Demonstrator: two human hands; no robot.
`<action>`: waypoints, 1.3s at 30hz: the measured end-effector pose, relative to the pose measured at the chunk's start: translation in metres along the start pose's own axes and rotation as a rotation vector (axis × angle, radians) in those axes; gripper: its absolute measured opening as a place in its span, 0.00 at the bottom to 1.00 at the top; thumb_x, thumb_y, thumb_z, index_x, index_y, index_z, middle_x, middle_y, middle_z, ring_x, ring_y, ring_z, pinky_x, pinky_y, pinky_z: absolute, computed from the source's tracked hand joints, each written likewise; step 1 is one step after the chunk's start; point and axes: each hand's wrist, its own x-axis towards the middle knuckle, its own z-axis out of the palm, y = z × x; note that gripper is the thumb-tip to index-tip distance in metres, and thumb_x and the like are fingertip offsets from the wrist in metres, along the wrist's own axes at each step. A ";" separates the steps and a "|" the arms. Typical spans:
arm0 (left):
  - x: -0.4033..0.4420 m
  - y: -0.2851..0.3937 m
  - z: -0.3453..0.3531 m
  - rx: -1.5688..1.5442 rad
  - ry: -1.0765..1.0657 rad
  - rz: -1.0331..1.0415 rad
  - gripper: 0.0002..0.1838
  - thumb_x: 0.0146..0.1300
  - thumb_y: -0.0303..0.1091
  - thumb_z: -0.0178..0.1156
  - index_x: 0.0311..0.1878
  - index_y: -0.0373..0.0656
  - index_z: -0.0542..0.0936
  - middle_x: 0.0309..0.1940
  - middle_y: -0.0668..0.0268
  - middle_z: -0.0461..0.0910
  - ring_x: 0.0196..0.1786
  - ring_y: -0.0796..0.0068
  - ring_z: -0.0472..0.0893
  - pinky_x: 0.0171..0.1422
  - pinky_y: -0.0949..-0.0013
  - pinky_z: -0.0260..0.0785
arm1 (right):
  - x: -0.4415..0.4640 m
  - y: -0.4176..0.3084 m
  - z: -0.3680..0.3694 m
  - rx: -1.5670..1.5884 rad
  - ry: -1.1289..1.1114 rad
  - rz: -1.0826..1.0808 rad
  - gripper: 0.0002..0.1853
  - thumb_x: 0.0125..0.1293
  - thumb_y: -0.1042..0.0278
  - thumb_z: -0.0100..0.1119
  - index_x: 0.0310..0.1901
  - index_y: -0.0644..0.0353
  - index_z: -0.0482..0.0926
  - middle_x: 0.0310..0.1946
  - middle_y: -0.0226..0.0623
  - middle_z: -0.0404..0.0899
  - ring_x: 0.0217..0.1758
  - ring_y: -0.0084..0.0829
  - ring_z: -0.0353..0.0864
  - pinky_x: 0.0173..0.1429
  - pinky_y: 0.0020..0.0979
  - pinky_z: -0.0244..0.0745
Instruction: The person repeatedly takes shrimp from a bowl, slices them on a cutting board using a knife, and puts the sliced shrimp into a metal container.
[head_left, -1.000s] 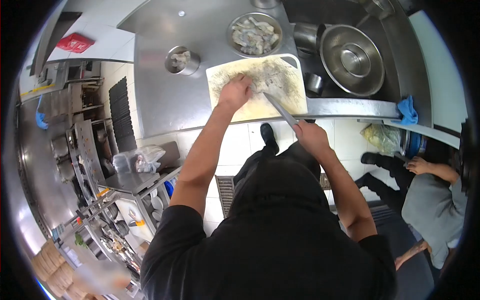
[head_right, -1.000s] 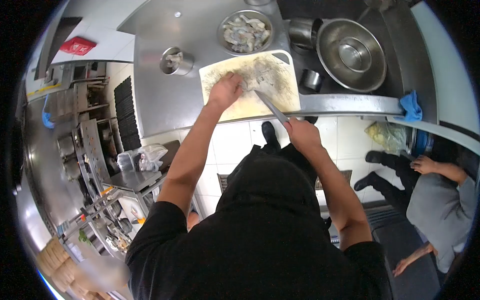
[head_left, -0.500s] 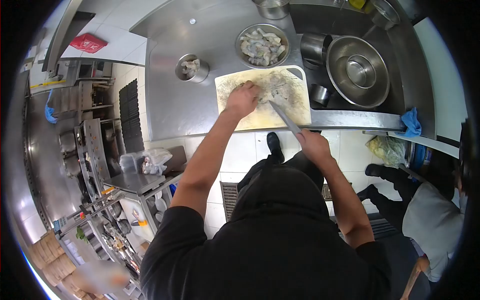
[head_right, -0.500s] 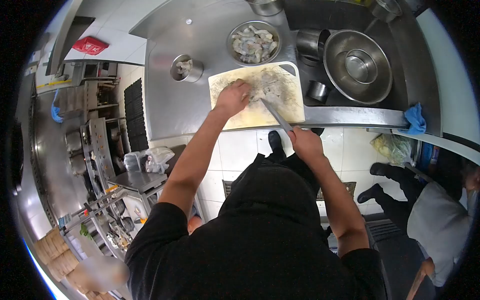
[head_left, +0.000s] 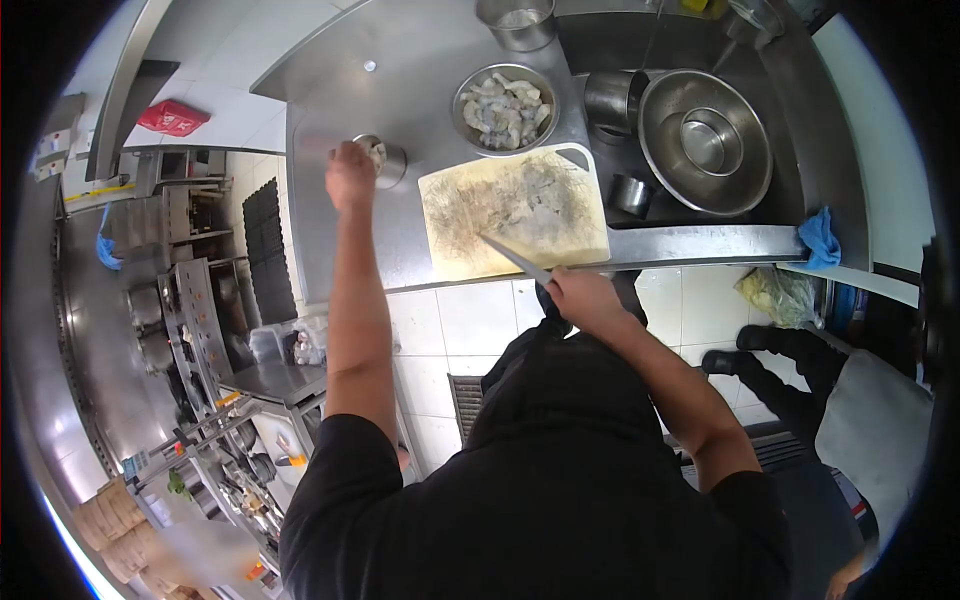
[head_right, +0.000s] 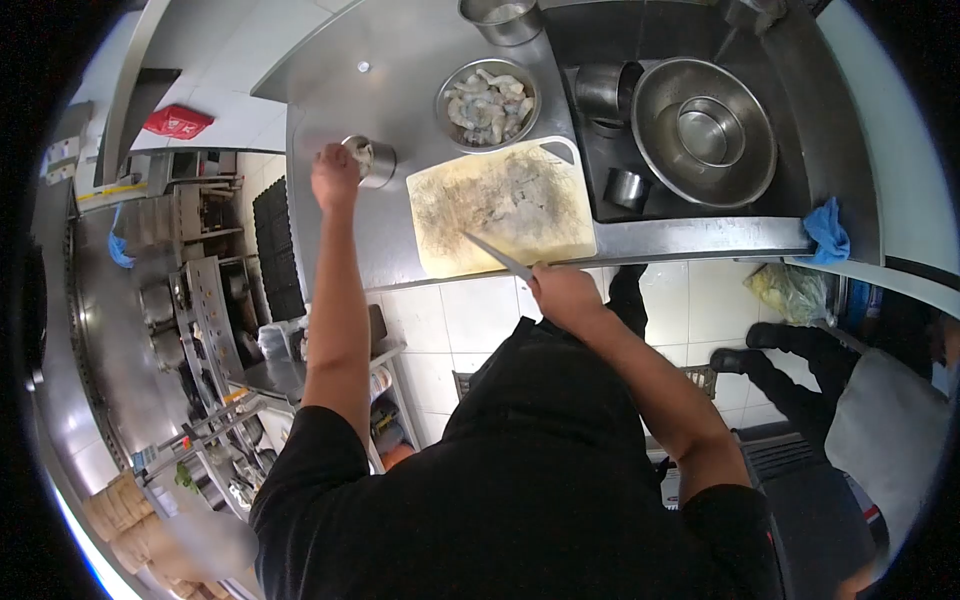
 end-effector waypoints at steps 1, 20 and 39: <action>0.008 -0.001 -0.003 0.105 -0.006 -0.051 0.14 0.67 0.43 0.63 0.53 0.52 0.84 0.47 0.59 0.85 0.52 0.47 0.85 0.56 0.48 0.78 | 0.002 -0.007 -0.006 -0.004 -0.025 0.009 0.15 0.77 0.56 0.55 0.44 0.61 0.80 0.34 0.49 0.86 0.41 0.53 0.88 0.46 0.55 0.81; -0.021 0.230 0.060 -0.017 -0.534 0.071 0.23 0.62 0.51 0.67 0.55 0.50 0.88 0.51 0.57 0.90 0.59 0.56 0.87 0.63 0.51 0.76 | -0.028 0.038 -0.049 0.058 0.080 0.155 0.17 0.78 0.53 0.55 0.47 0.61 0.80 0.39 0.52 0.87 0.46 0.56 0.87 0.51 0.56 0.81; -0.179 0.115 0.037 -0.296 -0.329 0.223 0.16 0.62 0.35 0.73 0.51 0.43 0.85 0.50 0.58 0.85 0.58 0.51 0.83 0.63 0.50 0.74 | -0.006 0.000 -0.034 0.003 0.088 0.050 0.16 0.77 0.57 0.59 0.50 0.63 0.75 0.39 0.52 0.85 0.42 0.57 0.87 0.48 0.55 0.81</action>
